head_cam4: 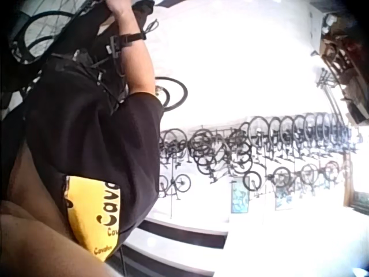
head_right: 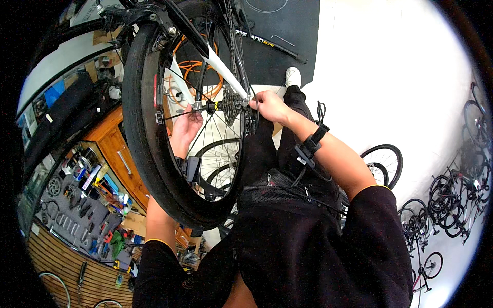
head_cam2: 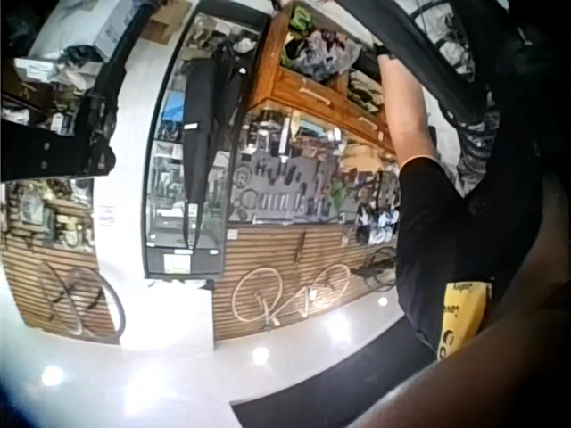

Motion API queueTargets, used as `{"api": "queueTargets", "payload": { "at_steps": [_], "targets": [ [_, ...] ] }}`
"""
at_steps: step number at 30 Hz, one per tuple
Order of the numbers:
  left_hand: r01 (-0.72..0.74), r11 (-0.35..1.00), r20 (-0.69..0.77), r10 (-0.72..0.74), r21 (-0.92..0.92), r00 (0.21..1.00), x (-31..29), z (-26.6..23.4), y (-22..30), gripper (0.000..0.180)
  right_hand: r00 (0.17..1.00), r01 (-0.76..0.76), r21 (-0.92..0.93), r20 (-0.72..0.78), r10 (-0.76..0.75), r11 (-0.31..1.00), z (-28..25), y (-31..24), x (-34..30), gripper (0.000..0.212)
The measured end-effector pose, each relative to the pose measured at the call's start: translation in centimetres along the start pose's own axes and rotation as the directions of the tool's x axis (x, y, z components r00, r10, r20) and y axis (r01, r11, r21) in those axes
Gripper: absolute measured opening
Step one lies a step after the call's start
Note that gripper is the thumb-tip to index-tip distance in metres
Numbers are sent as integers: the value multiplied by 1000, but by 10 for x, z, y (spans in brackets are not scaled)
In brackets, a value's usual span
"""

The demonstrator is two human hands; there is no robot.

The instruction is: The person sits on the floor and adjusts the cassette on a bicycle wheel using a chain whip and a wrench. They then install the wheel onto a bicycle frame mounted on a repair stand and secure it.

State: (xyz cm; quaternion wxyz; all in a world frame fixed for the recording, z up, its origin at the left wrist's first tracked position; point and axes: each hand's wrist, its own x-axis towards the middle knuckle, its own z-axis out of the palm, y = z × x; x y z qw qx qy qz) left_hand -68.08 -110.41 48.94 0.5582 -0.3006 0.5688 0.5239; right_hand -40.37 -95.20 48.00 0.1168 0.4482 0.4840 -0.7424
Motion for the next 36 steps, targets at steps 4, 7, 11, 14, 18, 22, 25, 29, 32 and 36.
{"api": "queueTargets", "payload": {
  "at_steps": [4, 7, 11, 14, 18, 22, 25, 29, 32, 36],
  "targets": [
    [-52, 995, 23, 55, -85, 998, -4, -6, -7, 25, 997, -72, 36, -15, 72, 997, 0, -6, 0, 29],
    [-13, 992, 24, 16, -122, 1000, 0, -9, -1, 24, 999, -45, 3, -21, 45, 999, 1, -4, 1, 28],
    [86, 992, 103, -76, -95, 992, 4, -14, 11, 22, 998, 65, -117, 22, -63, 991, 0, 4, 10, 29],
    [55, 994, 47, -50, -90, 998, 4, -12, 11, 20, 998, 33, -124, 53, -27, 992, 0, 3, 13, 28],
    [12, 996, 15, -11, -94, 1000, 13, -21, 10, 17, 997, 80, -76, -1, -80, 994, 3, 14, 18, 32],
    [82, 996, 38, -80, -43, 996, 20, -37, 12, 15, 999, -36, -88, 33, 39, 995, -1, -4, 14, 34],
    [119, 991, 76, -115, -55, 990, 12, -28, 13, 13, 994, -97, -121, 37, 102, 988, -4, -12, 11, 34],
    [168, 982, 34, -166, -92, 986, 16, -25, 13, 16, 997, -13, -292, 69, 34, 956, -8, -12, 16, 34],
    [181, 967, 153, -155, -178, 976, 24, -27, 11, 15, 992, 98, -436, 114, -53, 895, -13, -22, 10, 32],
    [196, 965, 283, -141, -175, 949, 32, -39, 10, 16, 949, 274, -309, -70, -309, 911, -6, -9, -7, 25]
  ]
}}
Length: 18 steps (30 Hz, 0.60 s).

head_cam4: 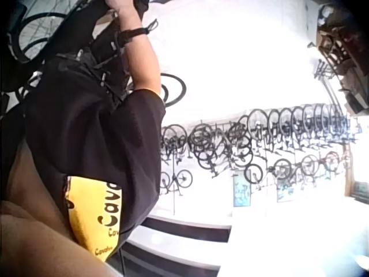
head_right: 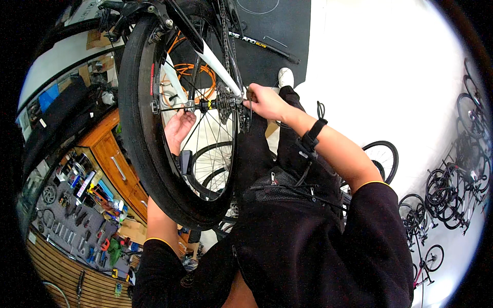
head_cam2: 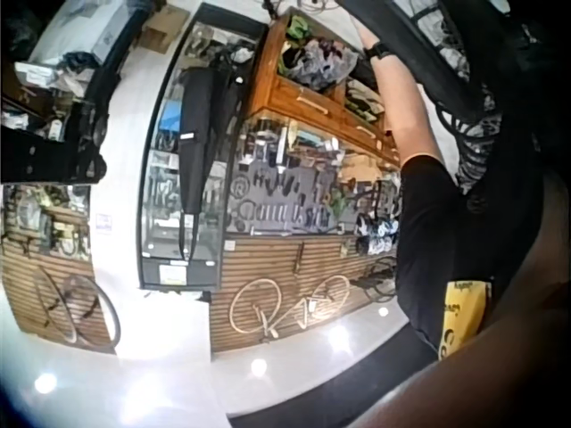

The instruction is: The person sits on the floor and adjusts the cassette on a bicycle wheel using a chain whip and a wrench. They then install the wheel onto a bicycle frame mounted on a repair stand and secure it.

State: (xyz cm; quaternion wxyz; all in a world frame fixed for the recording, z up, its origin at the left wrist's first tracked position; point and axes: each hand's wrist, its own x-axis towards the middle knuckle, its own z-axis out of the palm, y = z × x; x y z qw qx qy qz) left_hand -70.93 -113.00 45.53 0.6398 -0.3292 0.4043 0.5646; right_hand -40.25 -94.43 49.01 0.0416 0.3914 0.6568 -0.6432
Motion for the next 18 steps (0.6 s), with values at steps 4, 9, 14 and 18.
{"api": "queueTargets", "payload": {
  "at_steps": [4, 9, 14, 18],
  "targets": [
    [-26, 999, 46, 25, 25, 999, 0, -5, -2, 15, 976, 122, 112, -193, -99, 986, 11, 1, -16, 24],
    [-13, 1000, -2, 13, 27, 1000, 1, -2, -4, 16, 912, 262, -87, -302, -276, 961, 19, 10, -14, 19],
    [-60, 998, -184, 61, 7, 981, -8, 10, -7, 17, 916, 278, -63, -284, -284, 958, 24, 12, -9, 14],
    [-97, 993, -170, 108, 70, 979, -5, 14, -8, 16, 981, 128, 118, -160, -109, 985, 21, 16, -4, 17]
  ]
}}
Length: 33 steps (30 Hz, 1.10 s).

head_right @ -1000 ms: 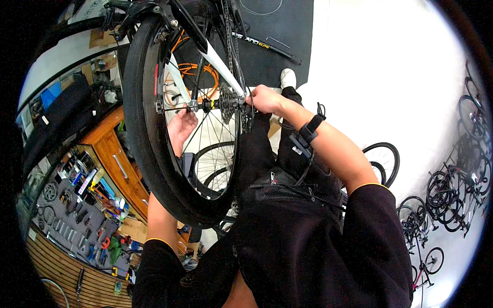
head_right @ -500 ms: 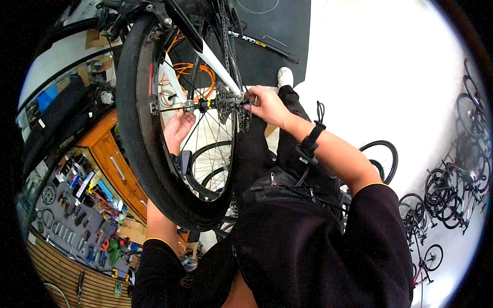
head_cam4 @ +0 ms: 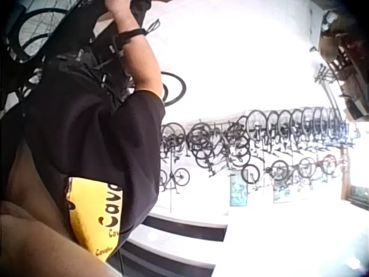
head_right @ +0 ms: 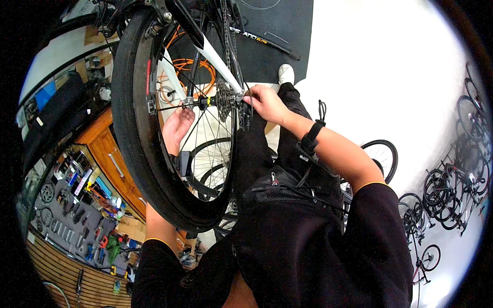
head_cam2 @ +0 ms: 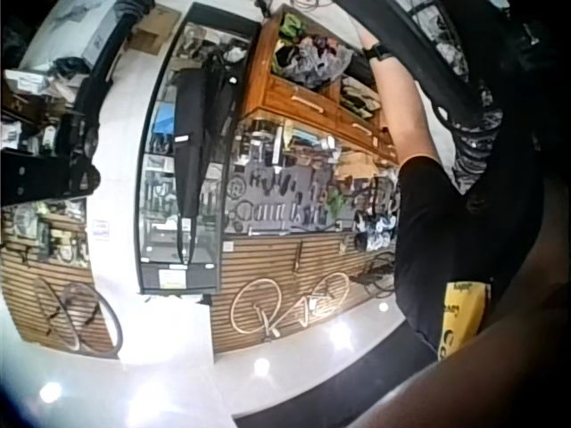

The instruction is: The person sits on the floor and adjusts the cassette on a bicycle wheel using a chain whip and a wrench. They then install the wheel onto a bicycle frame mounted on a repair stand and secure it.

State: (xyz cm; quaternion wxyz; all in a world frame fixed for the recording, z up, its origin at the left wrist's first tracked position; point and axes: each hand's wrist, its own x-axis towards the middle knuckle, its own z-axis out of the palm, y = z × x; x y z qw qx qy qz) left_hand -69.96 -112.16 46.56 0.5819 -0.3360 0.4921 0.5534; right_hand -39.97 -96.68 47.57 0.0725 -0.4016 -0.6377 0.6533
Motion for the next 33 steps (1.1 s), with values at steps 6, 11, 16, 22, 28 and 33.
{"api": "queueTargets", "payload": {
  "at_steps": [6, 11, 16, 22, 28, 33],
  "targets": [
    [34, 996, 137, -45, 84, 990, 5, -6, 11, 14, 987, -142, 46, 85, 138, 989, 3, 6, 6, 21],
    [-47, 965, 224, -12, 257, 975, 2, 10, 17, 16, 983, -130, -21, 127, 132, 991, 0, -1, 8, 18],
    [-96, 968, 168, 57, 230, 984, 5, -1, 15, 17, 995, -71, 54, 78, 67, 996, -2, -11, 1, 27],
    [-122, 991, 100, 115, 63, 988, 10, -5, 3, 17, 995, -68, 5, 77, 68, 998, 0, -11, 2, 38],
    [108, 990, 287, -77, -94, 955, 20, -7, -2, 16, 981, -195, 10, 18, 195, 981, 4, -20, 5, 43],
    [-8, 1000, 85, 10, -23, 996, 16, -4, -1, 15, 992, -127, -132, -2, 128, 983, 5, -29, 4, 42]
  ]
}}
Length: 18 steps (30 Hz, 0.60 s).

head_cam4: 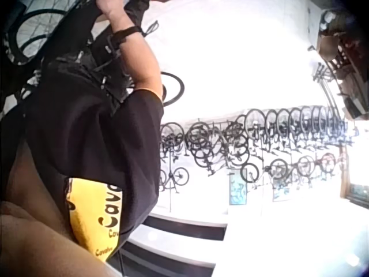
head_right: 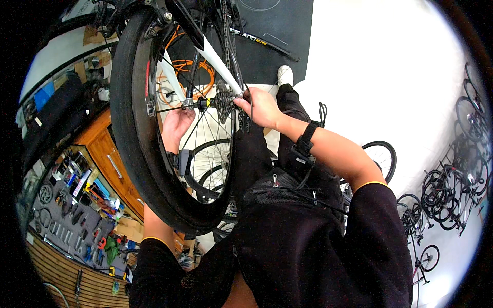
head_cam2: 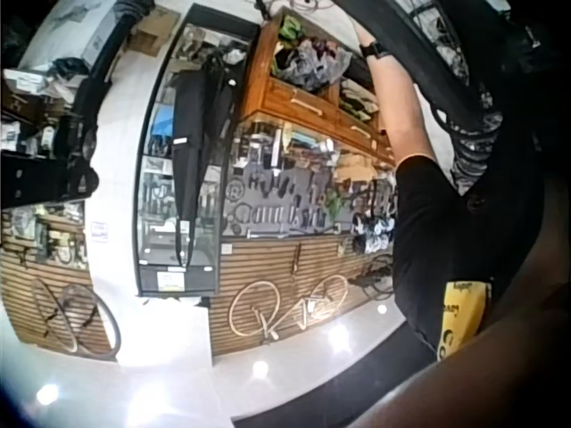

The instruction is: The person sits on the floor and adjusts the cassette on a bicycle wheel using a chain whip and a wrench. They then install the wheel onto a bicycle frame mounted on a repair stand and secure it.

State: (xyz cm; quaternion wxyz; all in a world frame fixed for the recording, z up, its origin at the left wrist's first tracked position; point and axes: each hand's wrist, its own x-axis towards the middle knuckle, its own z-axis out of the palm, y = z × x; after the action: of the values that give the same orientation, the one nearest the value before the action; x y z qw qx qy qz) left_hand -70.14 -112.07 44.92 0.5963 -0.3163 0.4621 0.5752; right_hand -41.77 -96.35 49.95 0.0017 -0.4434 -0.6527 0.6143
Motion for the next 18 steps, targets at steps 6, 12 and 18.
{"api": "queueTargets", "payload": {
  "at_steps": [6, 12, 18],
  "targets": [
    [-59, 887, -25, 80, 459, 997, -7, 20, 9, 21, 1000, 5, -89, 16, -4, 996, -1, 2, 0, 44],
    [-213, 34, 209, 93, 976, 973, -9, -4, 45, 39, 999, 22, -39, 36, -20, 999, 0, 4, 2, 45],
    [-435, -455, 373, -225, 777, 900, -26, 58, 60, 32, 997, -15, 57, 80, 10, 998, -1, 6, 3, 46]
  ]
}}
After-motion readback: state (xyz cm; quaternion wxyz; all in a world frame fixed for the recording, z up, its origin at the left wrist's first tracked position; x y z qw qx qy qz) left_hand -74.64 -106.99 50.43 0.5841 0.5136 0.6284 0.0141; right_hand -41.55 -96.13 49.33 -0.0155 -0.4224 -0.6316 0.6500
